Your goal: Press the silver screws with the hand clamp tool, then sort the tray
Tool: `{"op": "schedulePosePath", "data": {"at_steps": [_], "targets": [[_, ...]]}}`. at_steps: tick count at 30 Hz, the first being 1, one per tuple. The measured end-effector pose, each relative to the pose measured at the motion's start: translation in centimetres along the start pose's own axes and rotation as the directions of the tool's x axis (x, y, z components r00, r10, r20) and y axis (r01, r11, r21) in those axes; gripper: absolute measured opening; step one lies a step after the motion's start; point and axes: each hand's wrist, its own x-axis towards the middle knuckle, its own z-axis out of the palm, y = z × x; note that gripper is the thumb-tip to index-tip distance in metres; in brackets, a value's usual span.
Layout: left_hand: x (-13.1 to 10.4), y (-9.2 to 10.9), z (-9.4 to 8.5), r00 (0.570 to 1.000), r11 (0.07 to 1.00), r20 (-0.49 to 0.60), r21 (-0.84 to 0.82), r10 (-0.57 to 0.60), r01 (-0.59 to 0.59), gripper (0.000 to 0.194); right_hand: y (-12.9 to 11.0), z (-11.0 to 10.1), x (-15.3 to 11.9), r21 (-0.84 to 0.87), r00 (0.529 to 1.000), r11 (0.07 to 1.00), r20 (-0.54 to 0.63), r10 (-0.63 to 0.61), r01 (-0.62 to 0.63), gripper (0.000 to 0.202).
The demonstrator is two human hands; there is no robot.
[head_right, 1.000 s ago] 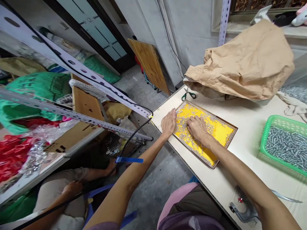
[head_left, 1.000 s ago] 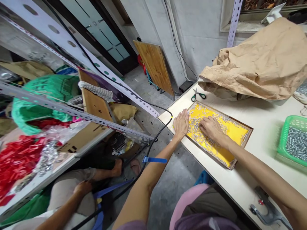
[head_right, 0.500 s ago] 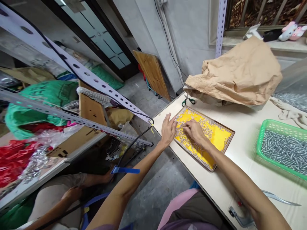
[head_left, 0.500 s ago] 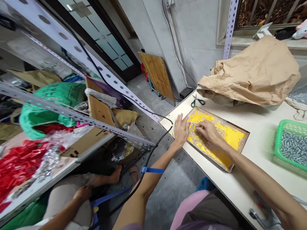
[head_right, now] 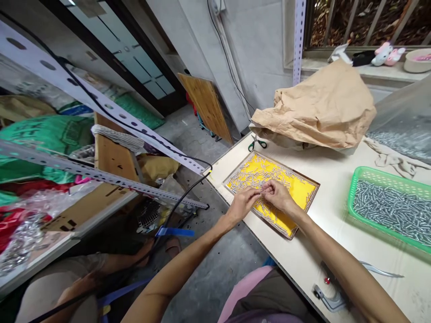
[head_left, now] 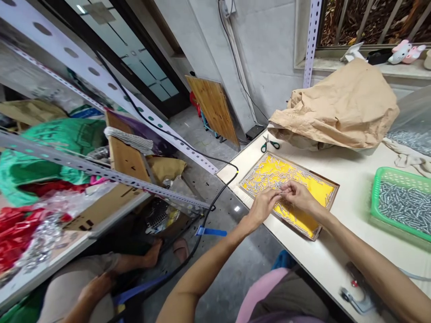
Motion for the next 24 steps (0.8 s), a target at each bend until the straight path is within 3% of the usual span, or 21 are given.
{"op": "schedulePosePath", "data": {"at_steps": [3, 5, 7, 9, 11, 13, 16, 19, 24], "targets": [[-0.2, 0.1, 0.1, 1.000, 1.000, 0.022, 0.003, -0.008, 0.008, 0.016, 0.1, -0.2, -0.3, 0.020, 1.000, 1.000, -0.011, -0.002, 0.002, 0.024], [0.0, 0.0, 0.2, 0.990, 0.984, 0.065, -0.117, -0.127, 0.134, 0.019, 0.2, -0.2, -0.5, 0.001, 1.000, 1.000, -0.015, -0.001, 0.001, 0.024], [0.4, -0.1, 0.4, 0.947, 0.911, 0.164, -0.270, -0.275, 0.311, 0.027, 0.2, -0.3, -0.7, -0.030, 1.000, 0.999, -0.002, -0.009, 0.009, 0.023], [0.5, 0.0, 0.6, 0.912, 0.850, 0.215, -0.338, -0.349, 0.404, 0.031, 0.2, -0.2, -0.8, -0.059, 0.999, 0.997, 0.004, -0.046, 0.046, 0.022], [0.4, 0.4, 0.7, 0.946, 0.909, 0.102, -0.261, -0.307, 0.323, 0.029, 0.0, 0.0, -0.8, -0.069, 0.995, 0.993, -0.010, -0.096, 0.096, 0.022], [-0.1, 0.8, 0.8, 0.985, 0.988, -0.078, -0.040, -0.154, 0.151, 0.023, -0.3, 0.3, -0.8, -0.046, 0.990, 0.991, -0.047, -0.129, 0.127, 0.025], [-0.9, 1.1, 1.2, 0.975, 0.957, -0.205, 0.290, 0.083, -0.020, 0.021, -0.8, 0.8, -0.8, 0.055, 0.993, 0.996, -0.092, -0.071, 0.076, 0.029], [-1.4, 0.8, 1.9, 0.957, 0.896, -0.240, 0.442, 0.165, -0.043, 0.021, -1.1, 1.2, -0.9, 0.155, 0.995, 0.988, -0.092, 0.042, -0.027, 0.031], [-1.2, 0.8, 3.3, 0.949, 0.860, -0.308, 0.499, 0.068, 0.101, 0.021, -0.8, 2.1, -0.9, 0.133, 0.975, 0.991, -0.220, 0.000, 0.030, 0.028]]}}
